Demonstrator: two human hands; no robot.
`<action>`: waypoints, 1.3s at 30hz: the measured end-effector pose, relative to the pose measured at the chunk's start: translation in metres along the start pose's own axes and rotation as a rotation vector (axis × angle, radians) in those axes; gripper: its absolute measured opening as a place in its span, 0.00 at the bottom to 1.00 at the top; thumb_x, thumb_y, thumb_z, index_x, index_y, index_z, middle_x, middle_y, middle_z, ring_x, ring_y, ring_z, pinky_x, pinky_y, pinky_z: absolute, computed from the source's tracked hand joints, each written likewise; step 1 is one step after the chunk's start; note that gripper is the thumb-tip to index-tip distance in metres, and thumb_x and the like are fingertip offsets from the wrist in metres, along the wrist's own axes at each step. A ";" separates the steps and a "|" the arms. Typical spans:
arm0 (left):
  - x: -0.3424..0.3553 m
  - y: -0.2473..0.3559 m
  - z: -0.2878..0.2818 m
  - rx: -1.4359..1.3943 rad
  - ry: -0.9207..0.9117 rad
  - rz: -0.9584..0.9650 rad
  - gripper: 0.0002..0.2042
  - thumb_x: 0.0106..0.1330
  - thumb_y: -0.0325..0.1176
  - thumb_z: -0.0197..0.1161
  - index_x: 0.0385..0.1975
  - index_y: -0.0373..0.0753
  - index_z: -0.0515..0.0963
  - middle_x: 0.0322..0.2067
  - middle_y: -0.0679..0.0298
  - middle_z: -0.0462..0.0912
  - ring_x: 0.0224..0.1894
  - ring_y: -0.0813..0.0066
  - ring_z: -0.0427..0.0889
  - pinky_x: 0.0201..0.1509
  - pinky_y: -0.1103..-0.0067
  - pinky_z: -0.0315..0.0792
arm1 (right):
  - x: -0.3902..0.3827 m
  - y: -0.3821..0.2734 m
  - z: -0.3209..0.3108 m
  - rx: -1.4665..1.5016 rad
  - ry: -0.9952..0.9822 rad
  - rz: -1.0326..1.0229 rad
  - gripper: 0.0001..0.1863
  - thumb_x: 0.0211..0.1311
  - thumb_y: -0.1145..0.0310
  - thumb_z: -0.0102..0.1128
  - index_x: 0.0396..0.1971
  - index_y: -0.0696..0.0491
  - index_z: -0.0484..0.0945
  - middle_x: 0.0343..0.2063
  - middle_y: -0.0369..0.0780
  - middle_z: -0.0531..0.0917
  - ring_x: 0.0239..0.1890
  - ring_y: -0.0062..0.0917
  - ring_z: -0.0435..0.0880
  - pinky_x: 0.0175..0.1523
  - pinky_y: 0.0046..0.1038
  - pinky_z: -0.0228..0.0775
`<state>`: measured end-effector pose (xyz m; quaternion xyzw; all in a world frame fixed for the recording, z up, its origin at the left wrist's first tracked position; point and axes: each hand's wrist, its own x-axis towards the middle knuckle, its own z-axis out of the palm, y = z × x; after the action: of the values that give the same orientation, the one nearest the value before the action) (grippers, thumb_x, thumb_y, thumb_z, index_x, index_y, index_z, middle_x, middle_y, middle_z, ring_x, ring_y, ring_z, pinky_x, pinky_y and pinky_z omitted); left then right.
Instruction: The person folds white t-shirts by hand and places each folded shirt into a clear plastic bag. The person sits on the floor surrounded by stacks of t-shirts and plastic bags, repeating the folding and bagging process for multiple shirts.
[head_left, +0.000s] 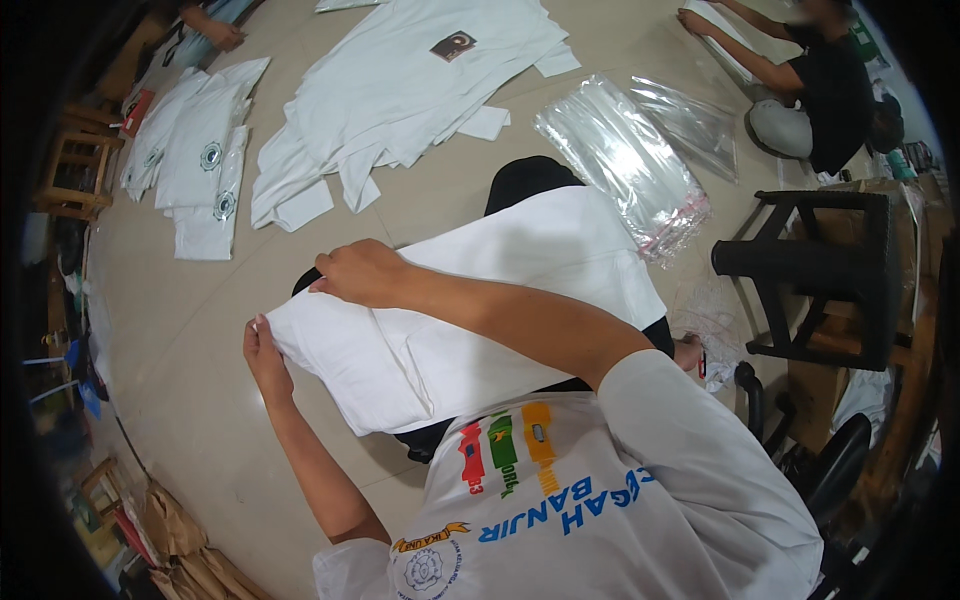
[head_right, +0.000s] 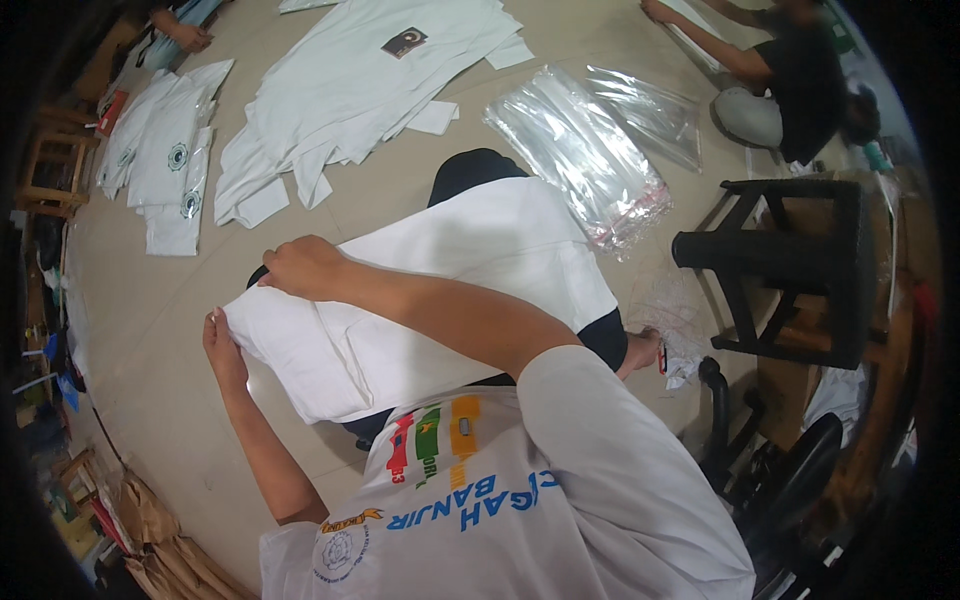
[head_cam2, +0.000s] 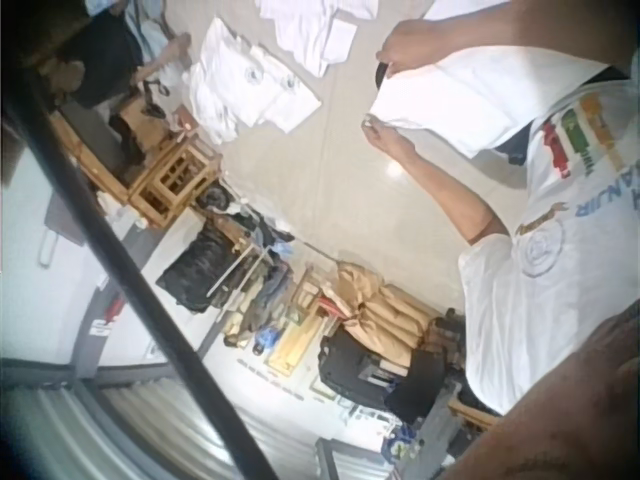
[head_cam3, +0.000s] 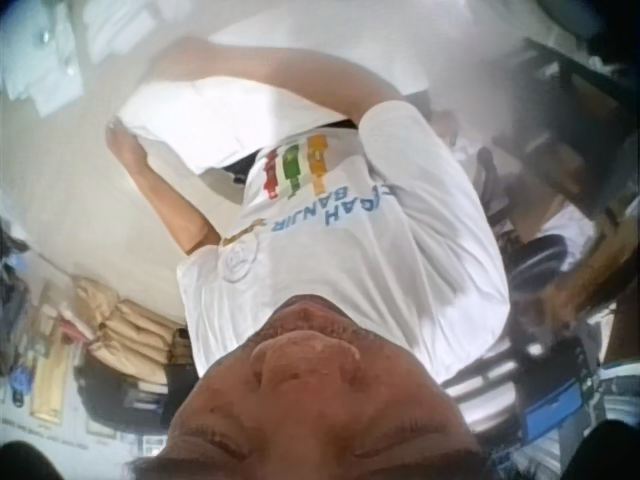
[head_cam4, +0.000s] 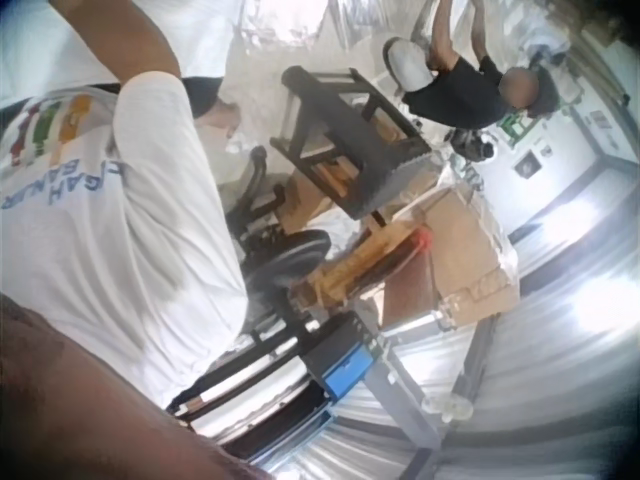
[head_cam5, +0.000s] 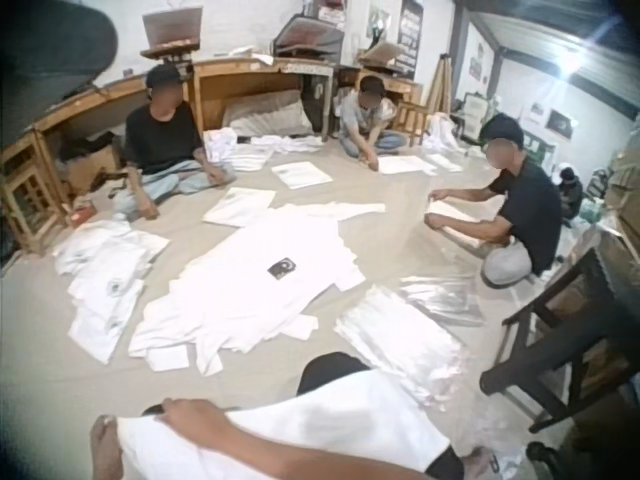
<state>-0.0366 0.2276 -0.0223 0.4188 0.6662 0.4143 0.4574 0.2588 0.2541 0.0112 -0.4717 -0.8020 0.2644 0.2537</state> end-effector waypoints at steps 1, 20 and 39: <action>0.002 -0.003 -0.004 0.031 0.011 0.023 0.15 0.82 0.45 0.59 0.39 0.39 0.78 0.29 0.77 0.75 0.31 0.88 0.69 0.35 0.80 0.64 | 0.001 -0.003 -0.001 -0.009 -0.024 0.003 0.27 0.74 0.46 0.60 0.37 0.60 0.85 0.29 0.51 0.88 0.36 0.47 0.90 0.41 0.45 0.82; -0.073 0.049 0.092 1.053 -0.129 0.483 0.30 0.84 0.44 0.42 0.82 0.40 0.55 0.82 0.49 0.52 0.84 0.41 0.44 0.83 0.45 0.35 | 0.002 -0.004 -0.002 -0.053 -0.012 0.123 0.25 0.78 0.50 0.54 0.35 0.59 0.86 0.31 0.50 0.87 0.35 0.45 0.89 0.39 0.44 0.81; -0.085 0.120 0.407 0.949 -0.940 0.894 0.33 0.79 0.57 0.52 0.71 0.35 0.72 0.73 0.45 0.70 0.78 0.37 0.59 0.82 0.48 0.49 | -0.427 0.029 -0.118 1.027 0.600 1.593 0.36 0.70 0.32 0.59 0.30 0.56 0.86 0.22 0.38 0.84 0.18 0.23 0.79 0.24 0.33 0.71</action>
<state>0.3935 0.2533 0.0155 0.9263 0.2783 0.0113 0.2538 0.5362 -0.0923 0.0114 -0.7530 0.0579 0.5426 0.3679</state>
